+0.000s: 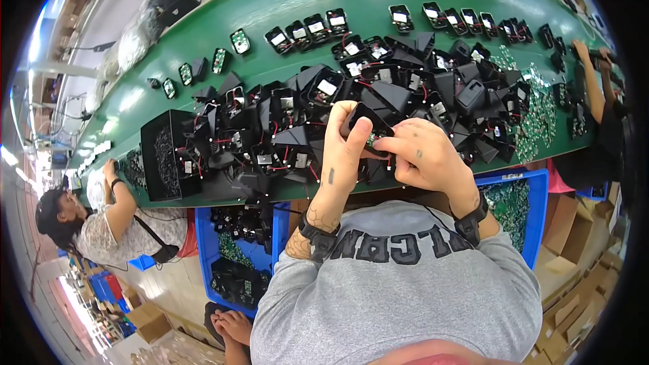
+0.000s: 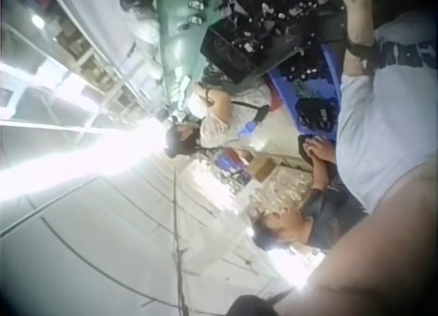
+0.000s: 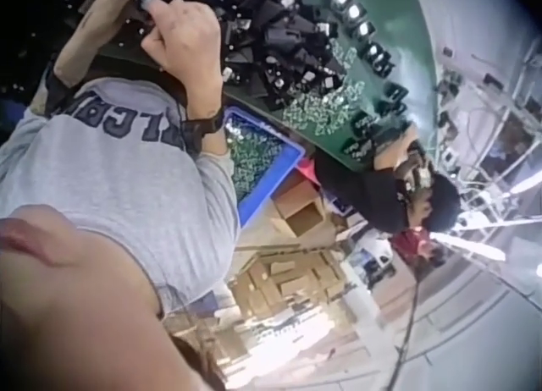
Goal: The person picks up a plastic housing and a circuit board, fits the board into the housing, and presses it into place. They then pick up a small white component and insert it into the assembly before placing the unit onto the work surface, repeating the process.
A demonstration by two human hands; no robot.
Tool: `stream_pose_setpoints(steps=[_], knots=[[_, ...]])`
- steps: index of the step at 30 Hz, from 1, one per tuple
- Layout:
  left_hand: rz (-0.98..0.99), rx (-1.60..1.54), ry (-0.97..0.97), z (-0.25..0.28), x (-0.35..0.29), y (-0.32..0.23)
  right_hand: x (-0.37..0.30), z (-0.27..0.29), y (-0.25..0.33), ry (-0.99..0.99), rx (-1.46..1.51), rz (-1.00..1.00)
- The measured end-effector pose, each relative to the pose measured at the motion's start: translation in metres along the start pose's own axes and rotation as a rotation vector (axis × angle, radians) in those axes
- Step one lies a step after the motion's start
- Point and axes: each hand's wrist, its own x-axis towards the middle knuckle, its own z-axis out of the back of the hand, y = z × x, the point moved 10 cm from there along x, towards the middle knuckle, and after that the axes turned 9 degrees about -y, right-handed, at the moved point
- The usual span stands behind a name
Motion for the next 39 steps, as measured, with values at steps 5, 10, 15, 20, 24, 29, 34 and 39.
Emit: stream_pose_setpoints(steps=[5,10,15,20,24,29,34,39], knots=[[-0.025,0.154,0.041,-0.012,0.009,0.001,-0.012,0.007,-0.017,-0.132,0.001,-0.102],[-0.057,0.294,0.090,-0.023,0.011,0.004,-0.034,0.014,-0.072,-0.253,0.384,-0.626],[0.166,-0.039,0.412,-0.049,0.004,0.023,-0.057,-0.010,-0.096,-0.277,1.240,-1.098],[-0.105,0.104,0.145,-0.031,0.018,0.010,-0.063,0.062,-0.123,-0.543,0.738,-0.959],[-0.020,0.054,0.163,-0.033,0.019,0.017,-0.066,0.047,-0.112,-0.455,1.111,-0.924],[-0.175,0.162,-0.037,-0.019,0.025,0.010,-0.079,0.033,-0.104,-0.556,1.290,-0.884],[-0.259,0.044,-0.064,-0.023,0.024,0.005,-0.080,0.014,-0.102,-0.607,1.199,-0.843],[-0.261,0.036,-0.063,-0.030,0.020,0.009,-0.074,0.023,-0.105,-0.825,1.251,-0.596]])
